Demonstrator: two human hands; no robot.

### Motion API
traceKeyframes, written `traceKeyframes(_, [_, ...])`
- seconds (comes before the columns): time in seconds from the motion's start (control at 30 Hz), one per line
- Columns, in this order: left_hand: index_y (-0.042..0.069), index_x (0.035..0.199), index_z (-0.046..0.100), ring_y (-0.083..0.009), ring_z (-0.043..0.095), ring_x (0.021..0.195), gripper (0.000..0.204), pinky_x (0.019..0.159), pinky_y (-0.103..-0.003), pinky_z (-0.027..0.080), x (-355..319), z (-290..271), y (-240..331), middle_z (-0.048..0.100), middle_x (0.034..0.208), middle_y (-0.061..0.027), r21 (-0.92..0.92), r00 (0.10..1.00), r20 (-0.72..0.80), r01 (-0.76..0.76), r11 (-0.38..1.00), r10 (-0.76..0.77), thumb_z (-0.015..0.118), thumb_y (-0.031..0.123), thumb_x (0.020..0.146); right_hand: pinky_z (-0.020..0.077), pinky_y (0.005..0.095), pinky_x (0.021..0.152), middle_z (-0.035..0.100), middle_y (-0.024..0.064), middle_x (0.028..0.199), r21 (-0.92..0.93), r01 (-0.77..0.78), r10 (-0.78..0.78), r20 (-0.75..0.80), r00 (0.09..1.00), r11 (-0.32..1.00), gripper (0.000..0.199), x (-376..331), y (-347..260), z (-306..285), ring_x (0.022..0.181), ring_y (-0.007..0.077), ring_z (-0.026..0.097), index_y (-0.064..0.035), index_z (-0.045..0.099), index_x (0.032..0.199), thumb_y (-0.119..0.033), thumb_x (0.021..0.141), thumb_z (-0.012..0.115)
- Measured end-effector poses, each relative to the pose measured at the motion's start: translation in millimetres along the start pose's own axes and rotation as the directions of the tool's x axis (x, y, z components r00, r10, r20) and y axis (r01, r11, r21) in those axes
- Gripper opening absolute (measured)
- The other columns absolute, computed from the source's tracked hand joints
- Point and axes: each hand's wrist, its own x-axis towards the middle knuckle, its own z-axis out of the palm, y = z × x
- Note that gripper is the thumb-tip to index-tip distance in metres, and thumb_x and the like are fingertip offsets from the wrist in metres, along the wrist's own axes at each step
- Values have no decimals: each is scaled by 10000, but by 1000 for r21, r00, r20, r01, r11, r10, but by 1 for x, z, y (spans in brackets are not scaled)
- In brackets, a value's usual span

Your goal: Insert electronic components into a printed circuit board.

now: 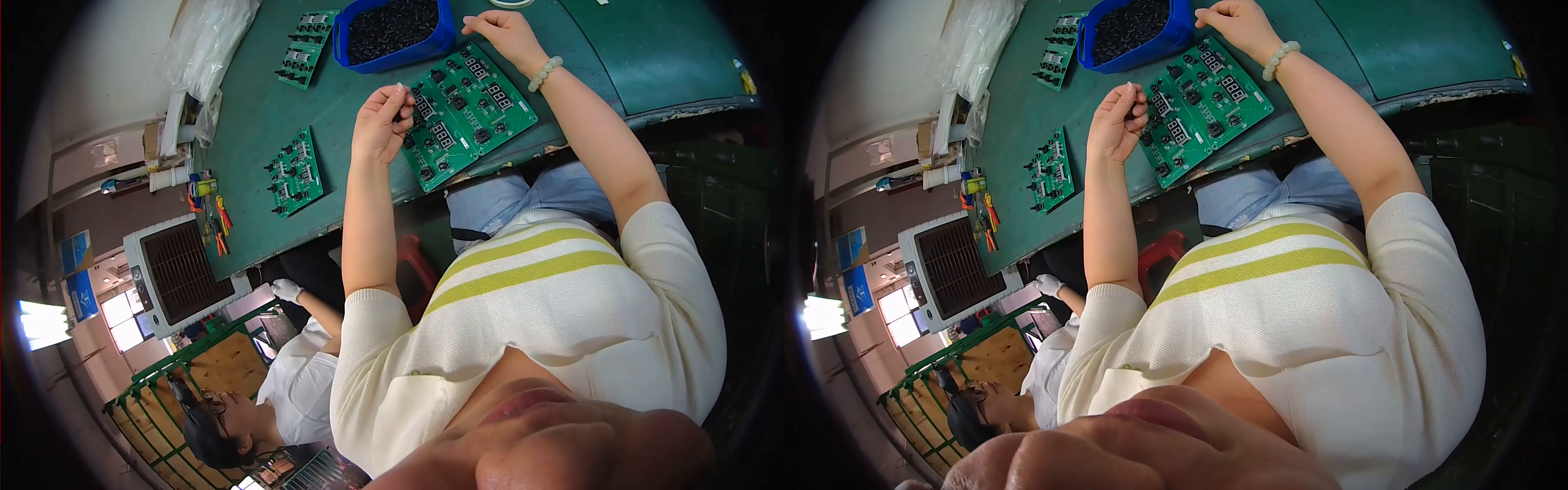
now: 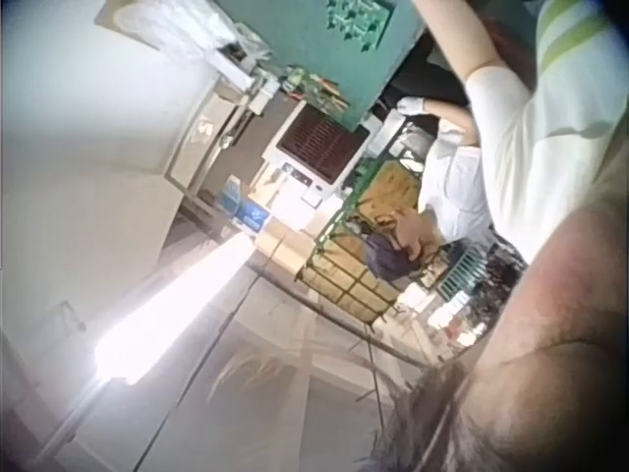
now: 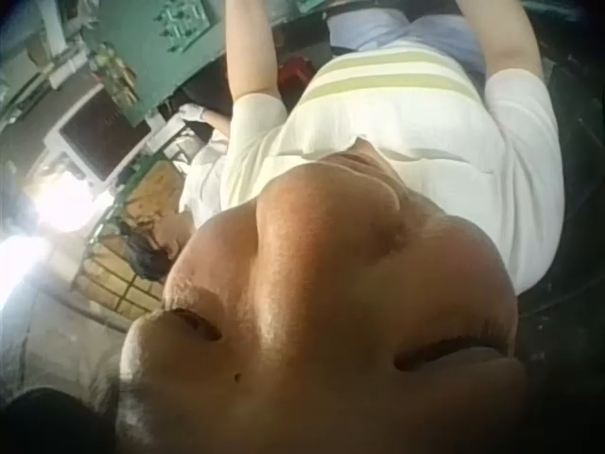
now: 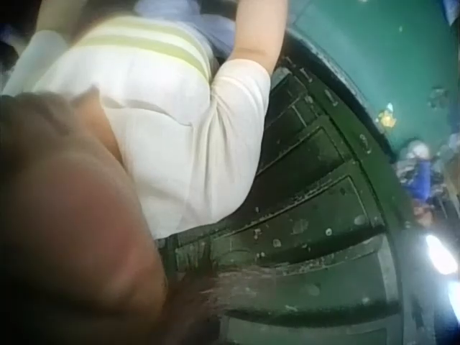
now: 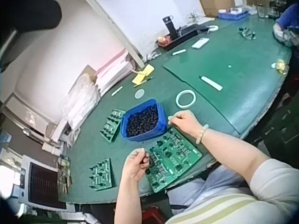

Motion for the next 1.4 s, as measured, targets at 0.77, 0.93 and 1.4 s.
traceKeyframes(0.77, [15, 776, 688, -62, 398, 447, 149, 443, -252, 328, 5, 24, -14, 470, 486, 14, 927, 954, -18, -96, 362, 300, 732, 130, 691, 408, 215, 762, 659, -9, 793, 4, 7, -7, -4, 1000, 1000, 269, 0, 0, 2, 780, 43, 550, -46, 693, 812, -296, 857, 602])
traceKeyframes(0.93, [35, 815, 692, -152, 454, 447, 164, 478, -308, 381, 1, 34, -9, 474, 488, -52, 982, 936, 70, -126, 143, 345, 688, 167, 718, 404, 210, 751, 660, -10, 795, 17, -17, 17, 12, 1000, 1000, 268, 0, 0, -1, 774, 40, 548, -48, 694, 815, -298, 855, 604])
traceKeyframes(1.4, [39, 816, 697, -138, 456, 457, 148, 488, -290, 386, 4, 25, 0, 493, 505, -38, 966, 969, 75, -130, 223, 236, 694, 128, 699, 402, 213, 764, 656, -16, 792, 2, 2, -2, -1, 1000, 1000, 275, -1, 0, 0, 774, 38, 541, -46, 693, 810, -302, 856, 604])
